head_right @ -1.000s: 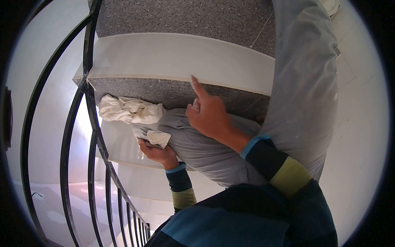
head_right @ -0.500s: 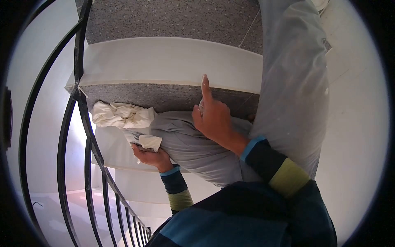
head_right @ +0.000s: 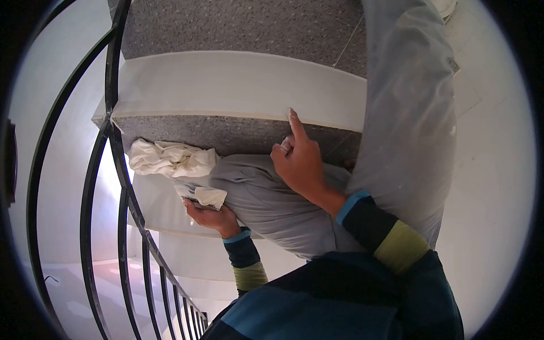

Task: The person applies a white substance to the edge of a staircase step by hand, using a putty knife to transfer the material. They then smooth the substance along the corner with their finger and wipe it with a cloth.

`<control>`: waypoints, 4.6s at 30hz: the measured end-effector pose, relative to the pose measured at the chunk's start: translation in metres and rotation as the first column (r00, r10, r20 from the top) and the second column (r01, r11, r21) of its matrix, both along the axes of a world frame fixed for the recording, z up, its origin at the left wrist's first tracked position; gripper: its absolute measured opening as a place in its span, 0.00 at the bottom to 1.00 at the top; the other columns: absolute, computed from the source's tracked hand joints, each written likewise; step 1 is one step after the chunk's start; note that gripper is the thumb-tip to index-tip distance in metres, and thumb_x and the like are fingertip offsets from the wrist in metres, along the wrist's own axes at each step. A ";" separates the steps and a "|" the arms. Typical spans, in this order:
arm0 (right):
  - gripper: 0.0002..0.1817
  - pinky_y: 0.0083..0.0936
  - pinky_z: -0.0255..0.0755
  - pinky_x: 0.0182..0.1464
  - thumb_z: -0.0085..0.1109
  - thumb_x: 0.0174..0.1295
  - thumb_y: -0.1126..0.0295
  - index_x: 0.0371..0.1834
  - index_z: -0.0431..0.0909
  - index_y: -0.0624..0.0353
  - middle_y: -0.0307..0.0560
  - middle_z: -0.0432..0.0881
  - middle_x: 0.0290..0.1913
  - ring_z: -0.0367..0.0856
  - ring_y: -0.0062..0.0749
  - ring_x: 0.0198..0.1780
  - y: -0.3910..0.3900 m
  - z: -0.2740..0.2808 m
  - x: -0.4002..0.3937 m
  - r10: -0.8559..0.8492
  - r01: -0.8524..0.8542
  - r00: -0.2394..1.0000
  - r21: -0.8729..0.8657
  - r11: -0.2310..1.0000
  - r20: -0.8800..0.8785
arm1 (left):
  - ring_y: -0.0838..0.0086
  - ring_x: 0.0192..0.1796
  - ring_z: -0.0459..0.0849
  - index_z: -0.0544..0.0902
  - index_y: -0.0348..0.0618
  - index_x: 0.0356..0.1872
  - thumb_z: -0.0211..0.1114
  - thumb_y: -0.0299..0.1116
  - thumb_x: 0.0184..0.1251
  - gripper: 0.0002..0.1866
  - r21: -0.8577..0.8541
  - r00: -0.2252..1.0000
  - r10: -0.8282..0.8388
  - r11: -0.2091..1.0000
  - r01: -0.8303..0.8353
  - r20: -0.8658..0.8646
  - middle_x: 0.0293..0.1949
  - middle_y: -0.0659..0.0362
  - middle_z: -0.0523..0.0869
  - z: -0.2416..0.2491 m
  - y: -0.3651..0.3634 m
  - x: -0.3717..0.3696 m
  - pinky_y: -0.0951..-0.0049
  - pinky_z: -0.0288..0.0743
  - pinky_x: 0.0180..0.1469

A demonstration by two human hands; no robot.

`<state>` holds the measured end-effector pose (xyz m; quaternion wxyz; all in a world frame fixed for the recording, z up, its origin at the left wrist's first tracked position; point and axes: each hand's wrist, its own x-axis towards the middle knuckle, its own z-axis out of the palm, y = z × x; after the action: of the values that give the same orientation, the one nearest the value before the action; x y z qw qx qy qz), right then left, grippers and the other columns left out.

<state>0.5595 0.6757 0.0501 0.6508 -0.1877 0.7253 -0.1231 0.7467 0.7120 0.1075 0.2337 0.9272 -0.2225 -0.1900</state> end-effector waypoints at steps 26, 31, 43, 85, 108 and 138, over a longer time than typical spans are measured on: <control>0.39 0.34 0.72 0.22 0.52 0.51 0.72 0.68 0.48 0.69 0.48 0.76 0.15 0.77 0.40 0.16 -0.043 -0.009 0.053 0.252 -0.223 0.962 -0.228 0.948 0.106 | 0.67 0.54 0.73 0.67 0.36 0.56 0.43 0.46 0.70 0.24 -0.129 0.960 0.235 0.958 -0.255 -0.154 0.53 0.53 0.72 -0.001 0.001 0.005 0.65 0.69 0.56; 0.39 0.37 0.70 0.18 0.53 0.52 0.69 0.66 0.49 0.74 0.48 0.75 0.13 0.76 0.42 0.14 -0.044 0.003 0.052 0.586 -0.577 0.809 -0.253 0.776 -0.047 | 0.67 0.55 0.73 0.67 0.36 0.57 0.42 0.46 0.70 0.24 -0.125 0.971 0.208 0.967 -0.222 -0.114 0.54 0.53 0.71 -0.002 0.003 0.007 0.65 0.69 0.57; 0.40 0.31 0.71 0.22 0.54 0.50 0.74 0.65 0.46 0.79 0.45 0.72 0.14 0.76 0.36 0.16 -0.039 0.004 0.057 0.087 -0.073 0.988 -0.116 0.991 0.125 | 0.68 0.54 0.73 0.67 0.35 0.57 0.41 0.46 0.71 0.25 0.022 0.994 0.107 0.994 -0.107 -0.008 0.54 0.53 0.72 0.000 0.004 0.004 0.67 0.70 0.56; 0.41 0.23 0.69 0.24 0.55 0.50 0.74 0.66 0.48 0.77 0.42 0.71 0.15 0.73 0.26 0.16 -0.054 -0.001 0.085 -0.027 0.037 0.988 -0.059 0.998 0.153 | 0.68 0.53 0.73 0.67 0.32 0.54 0.40 0.45 0.73 0.24 0.100 0.974 -0.096 0.992 0.077 0.207 0.52 0.51 0.72 -0.002 0.022 0.011 0.64 0.71 0.55; 0.42 0.32 0.68 0.23 0.52 0.46 0.74 0.71 0.52 0.51 0.47 0.73 0.16 0.73 0.39 0.16 -0.093 0.002 0.049 0.530 -0.303 0.675 -0.462 0.833 0.513 | 0.73 0.37 0.81 0.74 0.38 0.48 0.46 0.38 0.70 0.16 0.304 0.516 0.535 0.831 -0.467 -0.669 0.34 0.59 0.81 -0.003 -0.080 0.023 0.74 0.76 0.38; 0.25 0.24 0.69 0.23 0.56 0.42 0.76 0.50 0.78 0.57 0.46 0.80 0.28 0.74 0.32 0.18 -0.108 0.014 0.023 0.683 -0.300 0.420 -0.618 0.726 0.598 | 0.74 0.38 0.83 0.75 0.35 0.46 0.50 0.32 0.69 0.12 0.268 0.451 0.289 0.957 -0.110 -0.844 0.39 0.57 0.83 0.002 -0.104 0.058 0.76 0.78 0.40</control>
<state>0.5821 0.5677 0.0646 0.8508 -0.4561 0.2178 -0.1434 0.8051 0.6076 0.1094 0.2530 0.7353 0.0566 -0.6262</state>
